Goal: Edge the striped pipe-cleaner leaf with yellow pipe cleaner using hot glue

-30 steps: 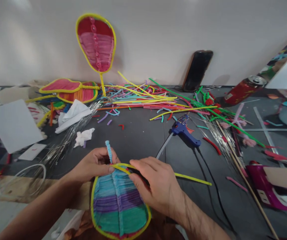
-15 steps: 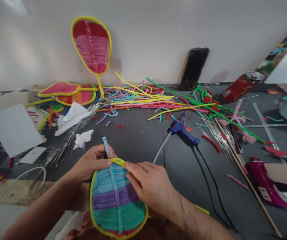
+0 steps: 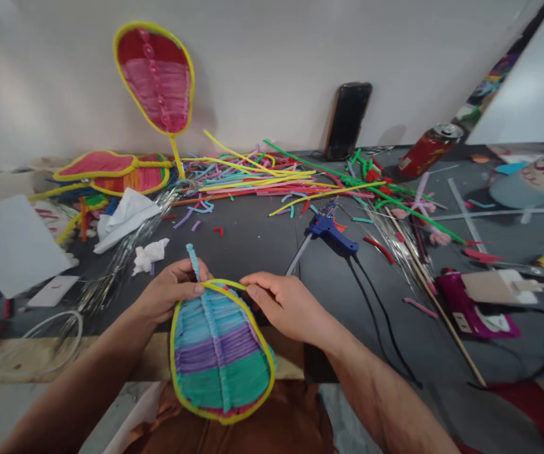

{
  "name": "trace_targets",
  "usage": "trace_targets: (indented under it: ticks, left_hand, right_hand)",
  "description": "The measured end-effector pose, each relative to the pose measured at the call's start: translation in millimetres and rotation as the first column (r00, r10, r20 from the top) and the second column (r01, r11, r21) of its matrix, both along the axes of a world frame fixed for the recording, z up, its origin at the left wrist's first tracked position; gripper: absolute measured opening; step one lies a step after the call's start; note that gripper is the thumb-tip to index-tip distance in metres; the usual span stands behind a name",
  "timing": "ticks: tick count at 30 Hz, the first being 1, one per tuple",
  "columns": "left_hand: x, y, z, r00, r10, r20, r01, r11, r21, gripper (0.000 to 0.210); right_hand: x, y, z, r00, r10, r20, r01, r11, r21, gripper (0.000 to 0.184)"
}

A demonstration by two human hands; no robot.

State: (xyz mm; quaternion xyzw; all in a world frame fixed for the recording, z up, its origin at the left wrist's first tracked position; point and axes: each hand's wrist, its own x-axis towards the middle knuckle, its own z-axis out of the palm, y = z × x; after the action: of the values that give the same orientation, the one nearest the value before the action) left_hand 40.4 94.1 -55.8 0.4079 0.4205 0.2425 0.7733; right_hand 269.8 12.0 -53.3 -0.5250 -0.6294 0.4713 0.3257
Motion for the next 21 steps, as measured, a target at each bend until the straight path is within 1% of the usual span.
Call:
trace_targets:
  ticks: [3,7,10,13,16,19,21]
  left_hand:
    - [1.7,3.6,-0.9,1.000,0.018,0.003,-0.018,1.000,0.001,0.030]
    - [2.0,6.2,-2.8,0.999,0.049,0.002,-0.049,0.999,0.009,0.030]
    - [1.3,6.4,-4.5,0.998,0.062,-0.013,-0.062,0.998,0.014,0.030]
    - [0.5,5.8,-5.3,0.998,0.058,-0.012,-0.057,0.998,0.010,0.029]
    - [-0.3,5.1,-4.4,0.999,0.051,0.000,-0.051,0.998,0.025,0.028]
    - [-1.2,4.5,-1.9,0.999,0.032,0.014,-0.032,0.999,0.041,0.027]
    - [-2.2,3.6,0.8,1.000,0.011,0.025,-0.012,0.999,0.047,0.027]
  right_hand:
    - [0.2,0.2,3.8,1.000,0.012,0.001,-0.012,1.000,0.000,0.028]
    - [-2.9,-6.9,12.8,0.984,0.055,0.171,-0.068,0.995,0.074,0.031]
    - [-7.7,-14.6,13.5,0.966,0.051,0.254,-0.084,0.989,0.119,0.037]
    - [-14.5,-22.0,7.6,0.970,0.025,0.242,-0.055,0.991,0.119,0.043]
    - [-21.8,-29.1,0.0,0.976,-0.025,0.215,0.011,0.998,0.064,0.047]
    - [-28.5,-35.9,-4.8,0.977,-0.099,0.191,0.094,0.995,0.035,0.045]
    - [-32.4,-40.8,-5.5,0.977,-0.146,0.153,0.138,0.988,0.063,0.042]
